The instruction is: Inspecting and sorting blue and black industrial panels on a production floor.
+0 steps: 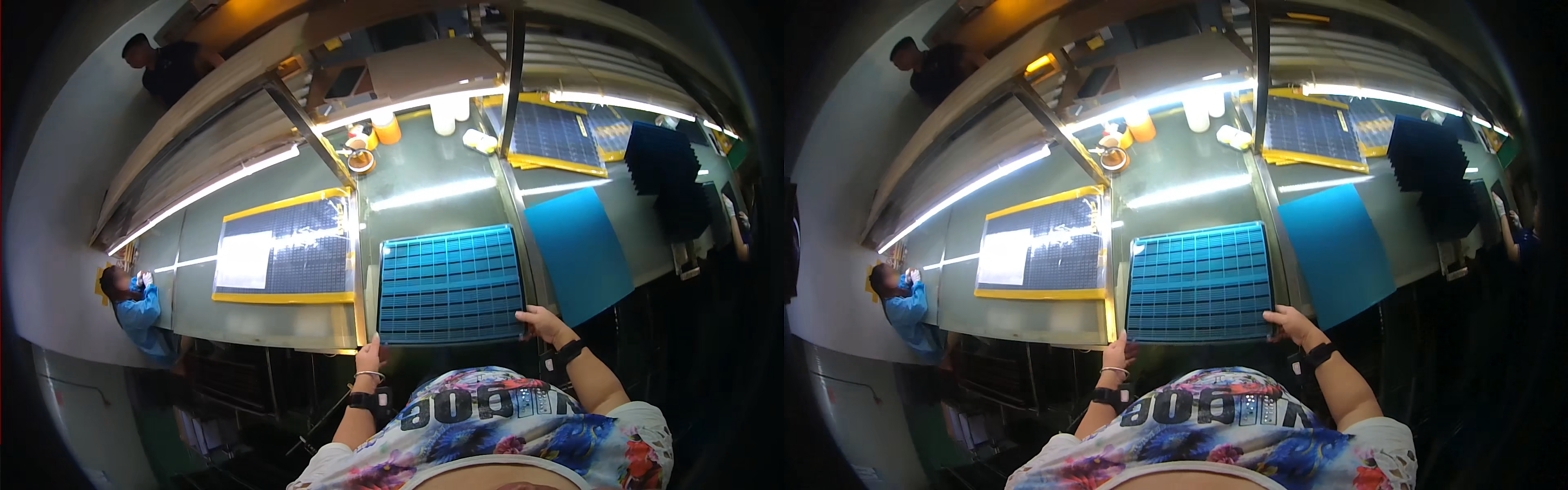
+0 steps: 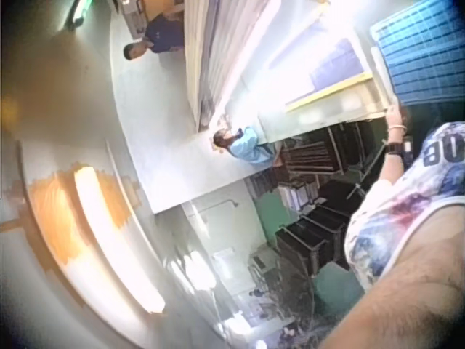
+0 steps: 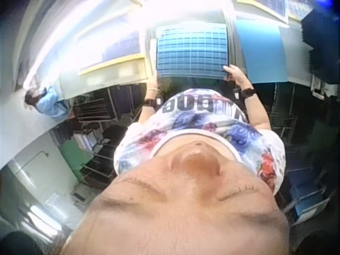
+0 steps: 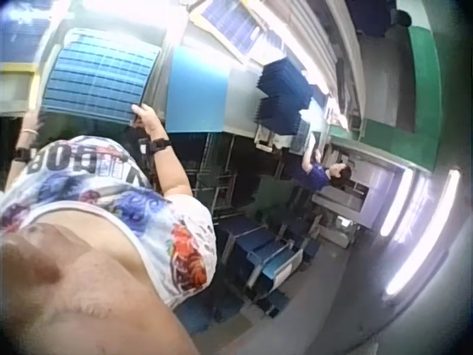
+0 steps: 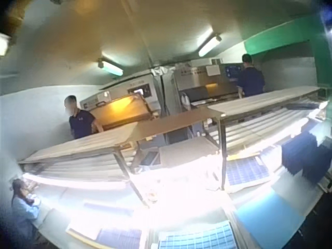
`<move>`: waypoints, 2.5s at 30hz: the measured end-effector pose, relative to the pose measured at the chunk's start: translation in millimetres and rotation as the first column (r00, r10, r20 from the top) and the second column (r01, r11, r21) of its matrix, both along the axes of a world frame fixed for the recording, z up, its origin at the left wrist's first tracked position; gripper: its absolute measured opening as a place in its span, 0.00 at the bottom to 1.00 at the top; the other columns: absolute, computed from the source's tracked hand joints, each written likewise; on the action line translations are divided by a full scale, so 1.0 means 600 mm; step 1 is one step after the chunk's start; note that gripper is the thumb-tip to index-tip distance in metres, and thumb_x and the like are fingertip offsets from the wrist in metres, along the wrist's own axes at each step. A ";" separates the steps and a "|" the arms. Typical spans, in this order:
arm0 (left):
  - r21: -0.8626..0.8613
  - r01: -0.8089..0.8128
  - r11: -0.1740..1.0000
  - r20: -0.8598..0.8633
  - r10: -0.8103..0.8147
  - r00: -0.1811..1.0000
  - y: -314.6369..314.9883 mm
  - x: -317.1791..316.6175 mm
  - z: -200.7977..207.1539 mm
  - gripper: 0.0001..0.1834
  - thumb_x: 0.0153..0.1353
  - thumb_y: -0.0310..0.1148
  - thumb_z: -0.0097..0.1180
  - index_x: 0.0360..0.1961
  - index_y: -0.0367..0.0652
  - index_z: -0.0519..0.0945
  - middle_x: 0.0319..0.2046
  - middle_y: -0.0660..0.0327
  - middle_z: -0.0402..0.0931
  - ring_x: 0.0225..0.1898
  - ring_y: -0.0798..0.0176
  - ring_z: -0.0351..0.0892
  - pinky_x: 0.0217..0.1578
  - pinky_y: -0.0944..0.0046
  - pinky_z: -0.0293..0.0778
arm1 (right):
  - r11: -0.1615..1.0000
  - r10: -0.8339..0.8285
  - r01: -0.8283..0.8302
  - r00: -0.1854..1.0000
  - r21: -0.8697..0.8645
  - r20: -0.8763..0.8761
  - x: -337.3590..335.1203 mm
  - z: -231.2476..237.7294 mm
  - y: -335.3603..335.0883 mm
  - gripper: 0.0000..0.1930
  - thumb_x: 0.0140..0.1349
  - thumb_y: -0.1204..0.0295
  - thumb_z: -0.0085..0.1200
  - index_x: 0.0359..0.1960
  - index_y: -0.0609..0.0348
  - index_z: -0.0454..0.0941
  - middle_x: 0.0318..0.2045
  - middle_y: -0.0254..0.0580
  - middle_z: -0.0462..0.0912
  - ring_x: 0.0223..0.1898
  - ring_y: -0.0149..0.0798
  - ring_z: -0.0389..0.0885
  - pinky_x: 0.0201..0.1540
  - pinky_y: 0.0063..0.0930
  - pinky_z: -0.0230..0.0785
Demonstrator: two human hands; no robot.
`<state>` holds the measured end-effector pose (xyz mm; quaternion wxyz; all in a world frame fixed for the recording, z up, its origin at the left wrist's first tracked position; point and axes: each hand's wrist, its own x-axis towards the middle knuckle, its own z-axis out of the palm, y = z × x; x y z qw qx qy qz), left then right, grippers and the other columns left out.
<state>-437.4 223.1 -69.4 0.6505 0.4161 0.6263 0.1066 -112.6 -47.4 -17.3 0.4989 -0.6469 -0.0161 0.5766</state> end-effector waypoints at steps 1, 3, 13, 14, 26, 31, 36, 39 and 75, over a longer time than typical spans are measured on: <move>0.014 0.006 1.000 0.023 -0.006 1.000 0.003 0.006 0.002 0.14 0.59 0.44 0.50 0.29 0.43 0.77 0.27 0.62 0.78 0.28 0.60 0.77 0.32 0.59 0.72 | 0.995 0.043 -0.043 0.999 0.087 0.005 0.002 0.007 0.001 0.13 0.58 0.64 0.50 0.38 0.62 0.73 0.28 0.37 0.78 0.26 0.32 0.77 0.29 0.26 0.73; -0.091 -0.148 0.985 0.326 0.170 0.930 0.001 0.018 0.002 0.12 0.59 0.42 0.49 0.31 0.44 0.76 0.26 0.64 0.78 0.28 0.64 0.77 0.31 0.62 0.72 | 0.976 0.079 -0.079 0.997 0.201 0.008 0.008 0.012 -0.006 0.10 0.55 0.71 0.54 0.36 0.64 0.76 0.31 0.36 0.79 0.27 0.30 0.77 0.29 0.26 0.73; 0.389 0.073 0.918 0.783 -0.371 0.500 0.057 0.296 0.272 0.16 0.61 0.39 0.49 0.37 0.34 0.75 0.32 0.53 0.78 0.32 0.62 0.78 0.35 0.67 0.74 | 0.859 -0.308 -0.044 0.752 0.511 0.583 0.138 0.193 -0.106 0.14 0.58 0.74 0.49 0.47 0.64 0.72 0.41 0.38 0.77 0.42 0.31 0.74 0.45 0.25 0.67; 0.446 0.098 0.890 0.748 -0.431 0.505 0.027 0.349 0.361 0.18 0.62 0.36 0.47 0.46 0.32 0.72 0.39 0.49 0.76 0.38 0.59 0.78 0.39 0.66 0.74 | 0.780 -0.392 -0.012 0.770 0.625 0.504 0.162 0.235 -0.101 0.16 0.59 0.73 0.48 0.49 0.64 0.69 0.45 0.39 0.75 0.45 0.31 0.73 0.47 0.26 0.67; 0.415 0.826 0.380 0.249 -0.921 0.299 -0.176 0.394 0.169 0.19 0.59 0.40 0.52 0.43 0.33 0.76 0.34 0.59 0.79 0.37 0.68 0.76 0.40 0.69 0.70 | 0.425 -0.696 0.399 0.718 0.813 0.012 0.671 0.504 0.175 0.11 0.62 0.73 0.45 0.43 0.65 0.66 0.43 0.50 0.75 0.43 0.41 0.76 0.45 0.32 0.73; 0.278 0.806 0.522 0.195 -0.853 0.484 -0.202 0.368 0.113 0.20 0.58 0.41 0.53 0.41 0.34 0.76 0.34 0.58 0.78 0.37 0.67 0.76 0.40 0.69 0.70 | 0.626 -0.450 0.063 0.843 0.777 0.294 0.680 0.471 0.161 0.14 0.63 0.66 0.42 0.40 0.66 0.69 0.37 0.51 0.77 0.41 0.44 0.78 0.44 0.31 0.73; 0.015 0.781 0.625 0.372 -0.728 0.576 -0.257 0.435 0.080 0.22 0.58 0.44 0.52 0.44 0.36 0.75 0.39 0.61 0.77 0.41 0.66 0.75 0.44 0.65 0.69 | 0.705 0.429 -0.270 -0.573 -0.655 0.698 0.703 0.151 -0.111 0.15 0.59 0.62 0.42 0.31 0.61 0.77 0.27 0.51 0.79 0.31 0.44 0.78 0.34 0.37 0.70; -0.225 0.682 0.696 0.432 -0.556 0.710 -0.269 0.424 0.058 0.25 0.60 0.46 0.49 0.52 0.39 0.67 0.49 0.58 0.70 0.51 0.61 0.69 0.50 0.61 0.65 | 0.726 0.654 0.019 0.288 -0.687 0.699 0.499 0.045 -0.181 0.22 0.52 0.56 0.52 0.39 0.63 0.75 0.41 0.56 0.75 0.44 0.54 0.74 0.47 0.42 0.66; -0.076 -0.922 0.380 0.677 0.698 0.232 -0.521 -0.272 0.178 0.22 0.55 0.36 0.56 0.48 0.36 0.70 0.42 0.58 0.74 0.44 0.63 0.73 0.46 0.62 0.68 | 0.470 0.522 -0.747 -0.196 -0.471 0.830 0.013 -0.073 0.286 0.39 0.55 0.65 0.53 0.64 0.64 0.44 0.10 0.32 0.59 0.15 0.30 0.58 0.21 0.25 0.58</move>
